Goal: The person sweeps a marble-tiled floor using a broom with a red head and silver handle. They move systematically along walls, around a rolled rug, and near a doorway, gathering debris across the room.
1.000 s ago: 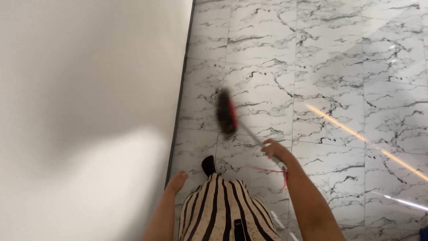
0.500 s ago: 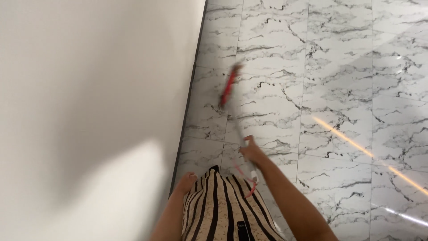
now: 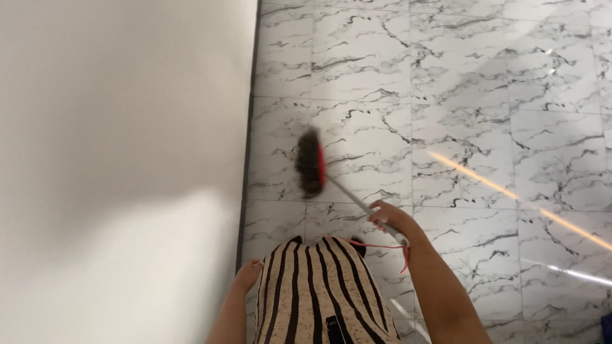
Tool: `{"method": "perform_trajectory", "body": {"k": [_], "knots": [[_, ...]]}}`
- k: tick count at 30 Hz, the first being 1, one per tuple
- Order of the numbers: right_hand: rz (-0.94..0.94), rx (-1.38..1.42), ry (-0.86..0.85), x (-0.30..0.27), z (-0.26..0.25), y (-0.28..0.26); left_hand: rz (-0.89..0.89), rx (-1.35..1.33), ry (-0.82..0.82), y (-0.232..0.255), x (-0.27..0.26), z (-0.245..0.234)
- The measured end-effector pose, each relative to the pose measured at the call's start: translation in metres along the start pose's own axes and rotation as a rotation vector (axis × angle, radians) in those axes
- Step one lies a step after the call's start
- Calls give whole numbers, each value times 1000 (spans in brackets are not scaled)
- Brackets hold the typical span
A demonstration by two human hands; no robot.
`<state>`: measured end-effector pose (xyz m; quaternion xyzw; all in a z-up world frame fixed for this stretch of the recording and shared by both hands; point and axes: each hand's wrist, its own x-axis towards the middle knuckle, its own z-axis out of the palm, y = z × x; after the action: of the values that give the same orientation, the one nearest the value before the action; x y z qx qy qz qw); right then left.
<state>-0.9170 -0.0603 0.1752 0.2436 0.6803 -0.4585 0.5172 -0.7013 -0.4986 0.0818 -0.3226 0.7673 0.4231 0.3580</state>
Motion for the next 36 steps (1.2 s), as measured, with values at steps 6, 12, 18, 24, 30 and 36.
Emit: {"method": "perform_trajectory", "body": {"k": [6,12,18,24,30,36], "knots": [[-63,-585,443,18,-46,17,73,14,-16,63,7,22],[-936,-1296,170,109,-71,53,67,90,68,141,-2,86],[-388,-158,-206,-26,-72,-48,97,-26,24,210,14,152],[-235,-275,-224,-19,-150,-33,113,-156,-27,257,13,171],[14,-377,91,14,-265,-23,114,-24,72,242,19,165],[-152,-828,409,51,-222,-61,-68,-212,63,220,15,144]]}}
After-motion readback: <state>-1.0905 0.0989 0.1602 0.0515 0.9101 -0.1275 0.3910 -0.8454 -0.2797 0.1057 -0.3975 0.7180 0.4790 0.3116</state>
